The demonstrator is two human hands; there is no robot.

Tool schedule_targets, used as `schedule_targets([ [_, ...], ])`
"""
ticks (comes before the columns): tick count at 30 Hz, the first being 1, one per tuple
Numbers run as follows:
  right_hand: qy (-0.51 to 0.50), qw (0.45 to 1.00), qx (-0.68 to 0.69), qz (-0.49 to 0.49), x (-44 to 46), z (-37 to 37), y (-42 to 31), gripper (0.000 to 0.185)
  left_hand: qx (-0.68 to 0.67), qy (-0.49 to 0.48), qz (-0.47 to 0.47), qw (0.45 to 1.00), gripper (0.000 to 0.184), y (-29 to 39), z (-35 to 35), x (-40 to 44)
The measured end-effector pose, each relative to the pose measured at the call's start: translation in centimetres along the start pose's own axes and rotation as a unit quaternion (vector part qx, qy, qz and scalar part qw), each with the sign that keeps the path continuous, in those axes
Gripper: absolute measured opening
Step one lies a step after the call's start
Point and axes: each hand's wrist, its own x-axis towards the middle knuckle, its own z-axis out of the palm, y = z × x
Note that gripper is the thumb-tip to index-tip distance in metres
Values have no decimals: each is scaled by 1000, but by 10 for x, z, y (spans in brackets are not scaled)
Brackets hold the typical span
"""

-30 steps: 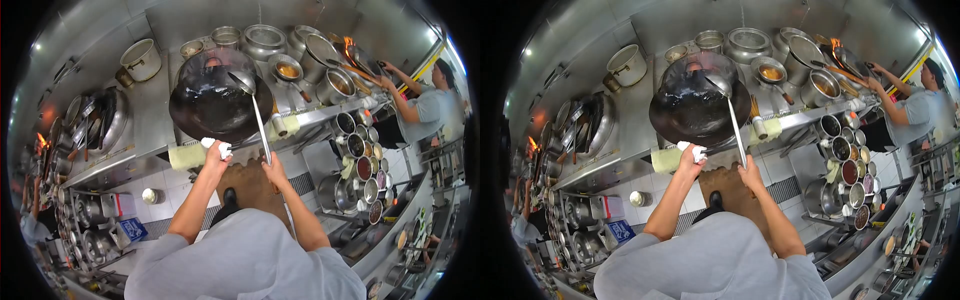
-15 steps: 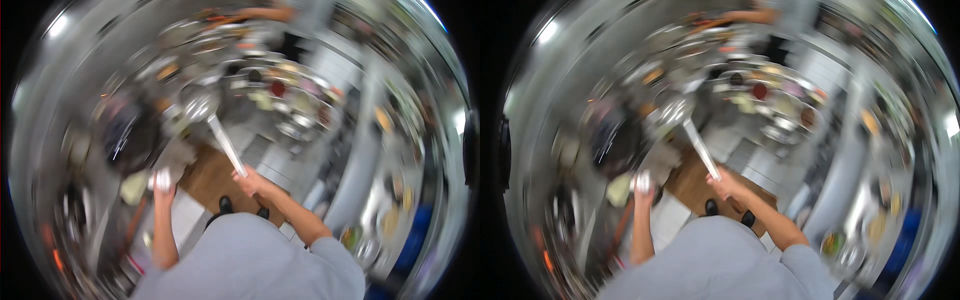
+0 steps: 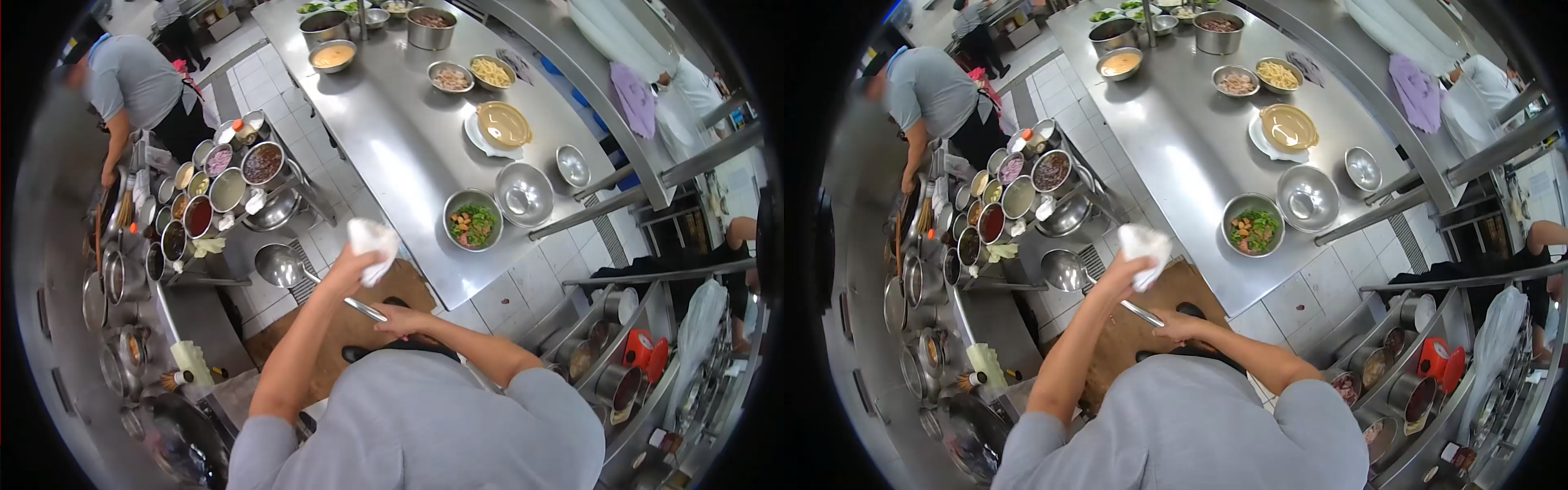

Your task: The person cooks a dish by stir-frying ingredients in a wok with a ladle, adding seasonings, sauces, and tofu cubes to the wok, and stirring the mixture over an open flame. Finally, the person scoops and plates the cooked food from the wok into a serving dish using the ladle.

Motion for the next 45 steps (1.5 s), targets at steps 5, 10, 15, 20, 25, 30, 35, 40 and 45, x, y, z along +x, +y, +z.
schedule_targets([
  [5,56,997,-3,-51,-21,3,12,48,341,116,201,911,56,-45,26,152],
  [10,61,998,-3,-8,-25,-3,14,55,443,91,79,888,64,-43,66,188],
  [15,41,999,2,-1,-21,-3,11,61,322,181,53,928,64,-62,62,168],
  [20,-23,996,61,62,4,1,26,52,-45,206,156,965,49,-29,-36,37],
  [25,-53,990,49,122,27,32,-10,50,-92,475,337,808,52,-26,-152,-210],
  [30,-93,989,13,116,57,64,-59,45,-145,773,349,509,61,-102,-186,-478],
  [35,-132,989,-7,60,98,132,-120,38,257,954,80,131,51,-130,-179,-641],
  [40,-173,983,-11,55,104,205,-168,40,542,801,-57,248,44,-201,-206,-643],
  [45,-245,963,-109,18,101,262,-203,47,455,865,-102,185,42,-199,-228,-681],
])
